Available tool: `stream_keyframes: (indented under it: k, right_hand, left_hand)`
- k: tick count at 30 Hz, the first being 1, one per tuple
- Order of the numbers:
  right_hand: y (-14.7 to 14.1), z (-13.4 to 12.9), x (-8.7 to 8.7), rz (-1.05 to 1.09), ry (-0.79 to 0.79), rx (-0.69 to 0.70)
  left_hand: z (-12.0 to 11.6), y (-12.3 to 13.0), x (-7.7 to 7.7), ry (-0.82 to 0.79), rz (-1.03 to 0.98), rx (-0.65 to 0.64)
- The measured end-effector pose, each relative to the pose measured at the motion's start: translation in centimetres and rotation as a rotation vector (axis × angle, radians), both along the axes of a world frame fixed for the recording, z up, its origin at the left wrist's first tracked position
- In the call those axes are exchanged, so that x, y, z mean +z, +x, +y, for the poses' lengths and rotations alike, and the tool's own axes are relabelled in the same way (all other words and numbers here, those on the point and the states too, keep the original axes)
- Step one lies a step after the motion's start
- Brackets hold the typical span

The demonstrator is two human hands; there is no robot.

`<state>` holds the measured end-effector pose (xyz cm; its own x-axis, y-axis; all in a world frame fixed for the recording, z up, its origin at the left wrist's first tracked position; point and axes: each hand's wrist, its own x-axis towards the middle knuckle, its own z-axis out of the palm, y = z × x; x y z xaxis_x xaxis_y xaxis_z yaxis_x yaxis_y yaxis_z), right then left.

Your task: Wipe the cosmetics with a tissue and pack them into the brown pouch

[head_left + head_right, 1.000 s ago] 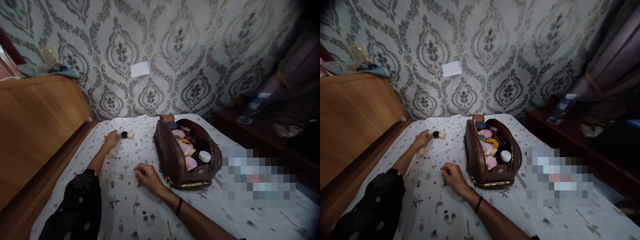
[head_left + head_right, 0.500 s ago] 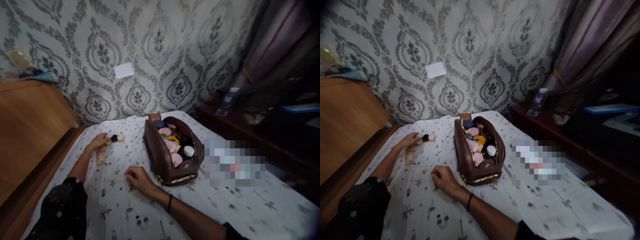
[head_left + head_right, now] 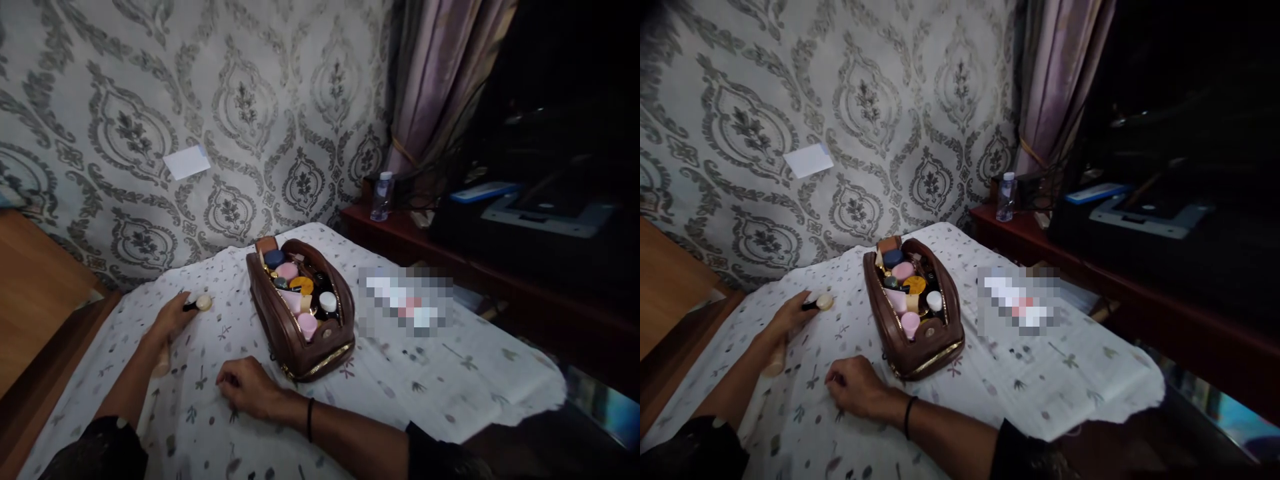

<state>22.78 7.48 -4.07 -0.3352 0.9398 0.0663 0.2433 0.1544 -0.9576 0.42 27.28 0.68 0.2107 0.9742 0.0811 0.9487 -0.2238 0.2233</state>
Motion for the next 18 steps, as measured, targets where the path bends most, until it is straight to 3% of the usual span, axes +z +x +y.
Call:
stream_keyframes:
  k: [4, 8, 13, 18]
  right_hand:
    - [-0.1, 0.0, 0.0, 0.023, -0.017, -0.024]
    - [0.0, 0.0, 0.2, 0.080, -0.047, -0.036]
    - [0.2, 0.1, 0.2, 0.085, 0.007, -0.065]
    - [0.1, 0.1, -0.3, 0.098, 0.135, -0.106]
  left_hand:
    - [-1.4, 0.2, 0.3, 0.142, 0.002, 0.036]
    - [-4.4, 0.4, 0.9, 0.301, -0.054, -0.047]
    - [-9.0, 1.5, 1.5, 0.246, -0.128, -0.075]
    - [-14.5, 4.0, 0.9, 0.121, -0.365, -0.130]
